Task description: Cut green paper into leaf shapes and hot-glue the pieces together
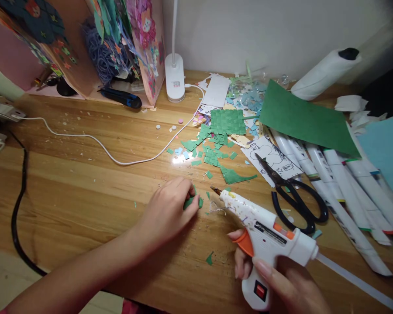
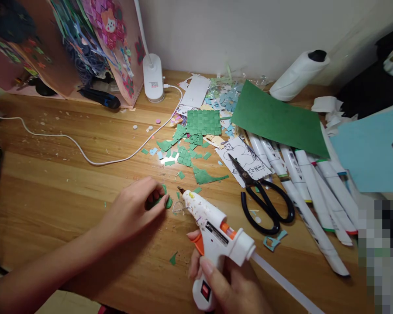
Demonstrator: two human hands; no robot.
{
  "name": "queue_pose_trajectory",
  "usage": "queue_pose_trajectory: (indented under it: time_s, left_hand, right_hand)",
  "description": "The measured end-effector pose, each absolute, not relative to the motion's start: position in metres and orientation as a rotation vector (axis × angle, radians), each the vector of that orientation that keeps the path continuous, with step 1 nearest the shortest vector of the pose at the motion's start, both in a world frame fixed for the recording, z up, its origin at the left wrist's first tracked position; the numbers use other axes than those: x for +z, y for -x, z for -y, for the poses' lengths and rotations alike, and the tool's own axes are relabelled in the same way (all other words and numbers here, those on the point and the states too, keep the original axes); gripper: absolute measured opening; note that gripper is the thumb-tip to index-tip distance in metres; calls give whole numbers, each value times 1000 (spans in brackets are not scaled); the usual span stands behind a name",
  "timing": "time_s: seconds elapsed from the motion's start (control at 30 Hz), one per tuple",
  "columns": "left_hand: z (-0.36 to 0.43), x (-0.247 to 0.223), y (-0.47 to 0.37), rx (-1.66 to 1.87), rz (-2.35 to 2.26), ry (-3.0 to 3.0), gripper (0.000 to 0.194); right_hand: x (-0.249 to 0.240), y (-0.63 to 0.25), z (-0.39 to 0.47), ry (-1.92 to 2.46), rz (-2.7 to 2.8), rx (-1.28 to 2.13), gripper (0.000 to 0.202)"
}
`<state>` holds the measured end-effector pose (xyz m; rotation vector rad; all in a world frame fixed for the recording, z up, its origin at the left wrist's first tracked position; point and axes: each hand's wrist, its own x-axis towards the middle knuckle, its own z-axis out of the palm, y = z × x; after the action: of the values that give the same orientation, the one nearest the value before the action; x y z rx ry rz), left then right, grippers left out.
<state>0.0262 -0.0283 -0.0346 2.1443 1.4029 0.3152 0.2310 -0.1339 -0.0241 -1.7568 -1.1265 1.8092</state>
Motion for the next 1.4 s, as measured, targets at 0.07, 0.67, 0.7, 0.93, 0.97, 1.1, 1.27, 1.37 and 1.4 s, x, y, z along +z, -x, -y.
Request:
queue_pose_trajectory:
  time_s: [0.07, 0.67, 0.7, 0.93, 0.97, 1.1, 1.27, 1.37, 1.4]
  left_hand:
    - [28, -33, -26, 300, -1396, -2108, 10]
    - [27, -31, -28, 270, -1437, -2057, 9]
    - [27, -31, -28, 270, -1437, -2061, 9]
    - [26, -31, -24, 292, -1395, -2063, 10]
    - [26, -31, -24, 295, -1391, -2061, 10]
    - [25, -30, -26, 300, -1395, -2045, 8]
    - [24, -32, -21, 374, -1377, -1999, 12]
    - [22, -32, -13, 434, -1315, -1841, 12]
    - [21, -31, -9, 443, -1286, -1780, 11]
  right_hand:
    - [-23, -230, 133, 1740, 1076, 1858, 42]
    - [-13, -218, 127, 1750, 929, 1749, 36]
    - [-12, -218, 127, 1753, 932, 1748, 36]
    - [-8, -217, 125, 1757, 981, 1758, 36]
    - [-8, -216, 124, 1768, 974, 1757, 38]
    - [-7, -216, 125, 1786, 942, 1702, 38]
    - [-9, -220, 127, 1723, 857, 1702, 36]
    - [-14, -225, 129, 1633, 887, 1718, 33]
    - [-16, -227, 130, 1620, 907, 1723, 33]
